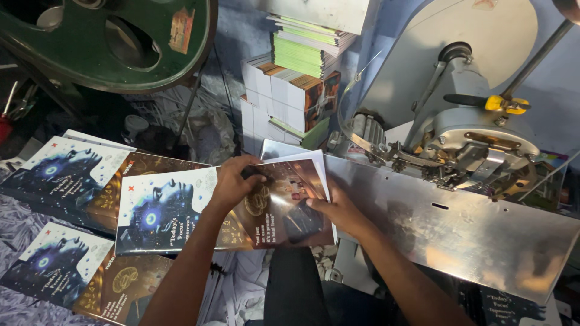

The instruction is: The person operates a manual bookbinding machine, feeding printed covers one at a time into the device to stitch the spine. After each cycle, the person removes the bound book and places it on a growing stack.

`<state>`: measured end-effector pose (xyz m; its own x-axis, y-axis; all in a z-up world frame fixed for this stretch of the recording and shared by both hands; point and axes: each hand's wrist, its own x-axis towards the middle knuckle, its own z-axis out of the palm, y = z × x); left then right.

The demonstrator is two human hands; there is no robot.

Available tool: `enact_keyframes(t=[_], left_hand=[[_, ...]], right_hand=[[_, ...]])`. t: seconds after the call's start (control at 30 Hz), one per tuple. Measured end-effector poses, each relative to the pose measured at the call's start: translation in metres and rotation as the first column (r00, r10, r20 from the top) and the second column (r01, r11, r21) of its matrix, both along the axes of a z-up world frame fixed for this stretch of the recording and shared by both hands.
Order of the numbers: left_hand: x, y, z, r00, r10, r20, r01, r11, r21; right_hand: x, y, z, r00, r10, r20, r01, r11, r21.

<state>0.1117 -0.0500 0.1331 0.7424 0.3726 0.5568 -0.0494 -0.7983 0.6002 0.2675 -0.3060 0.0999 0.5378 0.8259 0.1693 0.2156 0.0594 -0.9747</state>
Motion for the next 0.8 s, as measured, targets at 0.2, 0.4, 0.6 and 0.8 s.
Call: enact_keyframes(t=[0.2,0.4,0.6,0.8], left_hand=[[0.000,0.008,-0.007,0.999,-0.029,0.039,0.033,0.993,-0.116],[0.000,0.008,-0.006,1.000,-0.014,0.005,0.015,0.989,-0.148],[0.000,0.000,0.007,0.993,-0.102,-0.053,0.107,0.989,0.098],[0.008,0.003,0.002,0.978,-0.135,-0.159,0.148,0.986,0.073]], right_hand=[[-0.007,-0.011,-0.013,0.996,0.000,-0.090,0.012,0.991,0.135],[-0.006,-0.033,-0.039,0.996,-0.035,-0.078,0.015,0.970,-0.243],[-0.015,-0.036,-0.051,0.999,0.016,-0.037,-0.020,0.994,-0.105],[-0.015,-0.037,-0.053,1.000,-0.011,-0.018,0.009,0.994,-0.111]])
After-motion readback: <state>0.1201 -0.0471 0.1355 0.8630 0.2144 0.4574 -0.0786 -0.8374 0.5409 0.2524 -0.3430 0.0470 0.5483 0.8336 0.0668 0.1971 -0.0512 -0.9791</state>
